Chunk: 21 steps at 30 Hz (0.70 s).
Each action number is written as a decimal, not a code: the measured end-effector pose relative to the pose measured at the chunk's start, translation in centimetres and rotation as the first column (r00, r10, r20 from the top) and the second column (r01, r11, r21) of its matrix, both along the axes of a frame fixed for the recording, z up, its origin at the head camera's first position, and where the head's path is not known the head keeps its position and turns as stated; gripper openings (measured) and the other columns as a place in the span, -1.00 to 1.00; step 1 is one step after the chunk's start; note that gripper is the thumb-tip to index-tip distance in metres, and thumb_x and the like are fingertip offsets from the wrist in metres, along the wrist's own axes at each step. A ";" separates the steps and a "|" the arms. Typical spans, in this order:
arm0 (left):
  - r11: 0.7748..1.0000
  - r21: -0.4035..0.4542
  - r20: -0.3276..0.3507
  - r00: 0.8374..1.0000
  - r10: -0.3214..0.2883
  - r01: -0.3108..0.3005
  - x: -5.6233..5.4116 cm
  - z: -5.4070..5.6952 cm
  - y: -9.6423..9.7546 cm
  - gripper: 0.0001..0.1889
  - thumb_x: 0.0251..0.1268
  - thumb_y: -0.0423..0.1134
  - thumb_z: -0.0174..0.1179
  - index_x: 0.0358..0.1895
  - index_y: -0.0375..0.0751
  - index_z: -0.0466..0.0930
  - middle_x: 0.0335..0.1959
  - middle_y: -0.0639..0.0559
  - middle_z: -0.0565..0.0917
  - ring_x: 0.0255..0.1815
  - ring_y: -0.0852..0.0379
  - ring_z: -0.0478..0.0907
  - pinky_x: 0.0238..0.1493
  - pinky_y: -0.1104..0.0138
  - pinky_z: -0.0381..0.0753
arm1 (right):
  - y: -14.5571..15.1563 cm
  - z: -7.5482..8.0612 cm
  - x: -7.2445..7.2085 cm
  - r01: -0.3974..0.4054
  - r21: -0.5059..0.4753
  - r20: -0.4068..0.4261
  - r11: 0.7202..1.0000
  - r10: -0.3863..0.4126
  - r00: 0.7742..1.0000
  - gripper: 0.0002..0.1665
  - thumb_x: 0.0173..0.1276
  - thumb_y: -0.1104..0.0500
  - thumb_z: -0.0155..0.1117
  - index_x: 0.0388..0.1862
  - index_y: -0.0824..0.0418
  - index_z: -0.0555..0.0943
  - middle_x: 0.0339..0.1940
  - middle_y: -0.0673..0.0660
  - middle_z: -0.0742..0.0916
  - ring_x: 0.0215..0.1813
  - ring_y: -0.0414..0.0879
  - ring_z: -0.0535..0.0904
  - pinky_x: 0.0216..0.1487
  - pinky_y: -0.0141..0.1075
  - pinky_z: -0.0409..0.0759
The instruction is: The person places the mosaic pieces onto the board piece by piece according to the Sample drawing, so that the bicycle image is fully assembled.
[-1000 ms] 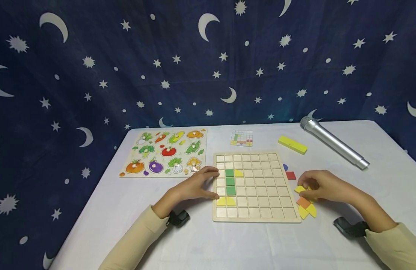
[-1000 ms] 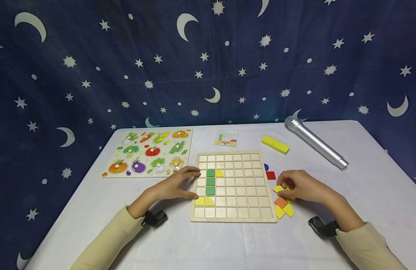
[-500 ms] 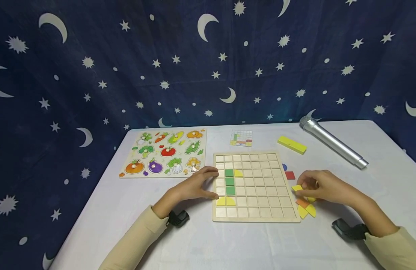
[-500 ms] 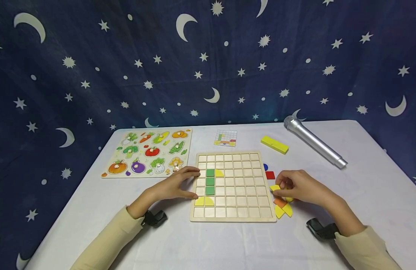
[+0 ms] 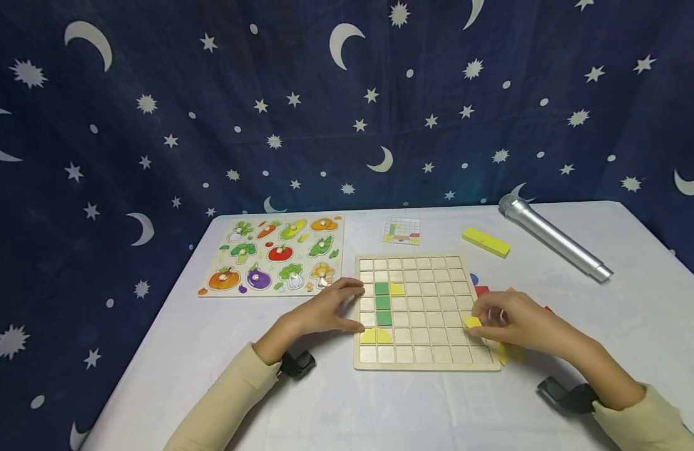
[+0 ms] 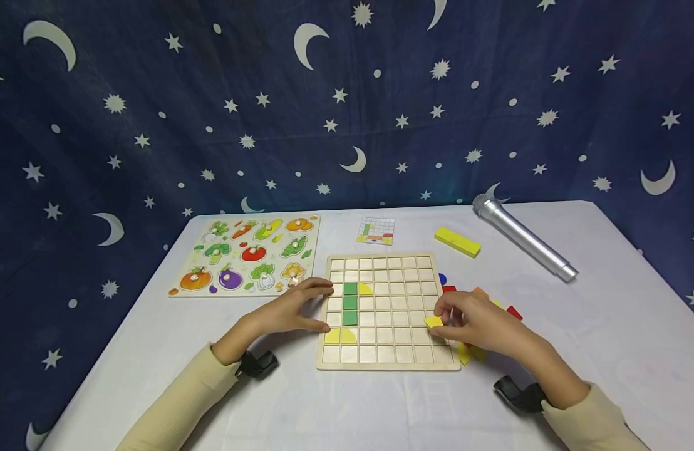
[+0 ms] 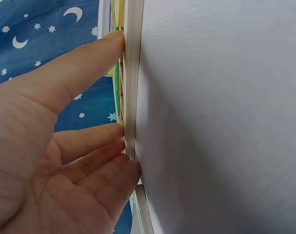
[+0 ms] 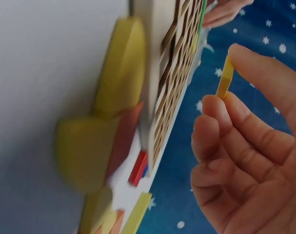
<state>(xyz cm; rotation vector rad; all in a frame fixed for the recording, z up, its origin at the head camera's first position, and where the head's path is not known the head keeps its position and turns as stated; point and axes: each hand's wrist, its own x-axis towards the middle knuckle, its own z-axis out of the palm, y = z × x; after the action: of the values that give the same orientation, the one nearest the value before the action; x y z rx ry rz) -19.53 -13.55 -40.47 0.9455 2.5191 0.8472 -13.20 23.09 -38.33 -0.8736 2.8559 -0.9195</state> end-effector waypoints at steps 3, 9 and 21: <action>1.000 0.005 0.001 1.000 0.001 -0.001 0.1 0.0 -0.1 -0.24 0.10 -0.10 0.46 0.35 -0.34 0.39 0.41 -0.14 0.30 0.45 -0.09 0.22 0.44 0.03 0.22 | -0.7 0.0 0.2 -0.013 -0.014 -0.038 1.000 0.013 0.999 -0.72 0.09 0.09 0.55 -0.41 -0.03 0.54 -0.62 -0.31 0.45 -0.51 -0.41 0.36 -0.34 -0.38 0.32; 1.000 0.009 0.006 1.000 0.001 -0.001 0.1 0.0 -0.1 -0.24 0.10 -0.10 0.45 0.34 -0.35 0.39 0.41 -0.14 0.30 0.45 -0.09 0.22 0.44 0.04 0.21 | -1.8 0.1 0.6 -0.004 -0.058 0.086 0.998 0.009 0.996 -0.71 0.13 0.05 0.53 -0.33 0.08 0.57 -0.59 -0.20 0.47 -0.49 -0.36 0.38 -0.48 -0.46 0.39; 1.000 0.000 0.012 1.000 0.006 -0.006 -0.1 0.1 0.0 -0.24 0.11 -0.10 0.45 0.36 -0.35 0.37 0.42 -0.14 0.29 0.46 -0.08 0.20 0.45 0.05 0.20 | -3.8 -0.5 0.9 0.014 -0.055 0.099 0.998 -0.009 0.995 -0.74 0.14 0.12 0.51 -0.29 0.09 0.57 -0.58 -0.20 0.50 -0.48 -0.36 0.39 -0.45 -0.44 0.44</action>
<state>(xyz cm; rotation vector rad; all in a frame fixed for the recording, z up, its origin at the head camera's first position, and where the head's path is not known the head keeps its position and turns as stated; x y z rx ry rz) -19.67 -13.54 -40.41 0.9304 2.5128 0.8526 -12.25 19.32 -38.82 -0.7935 2.7673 -1.0179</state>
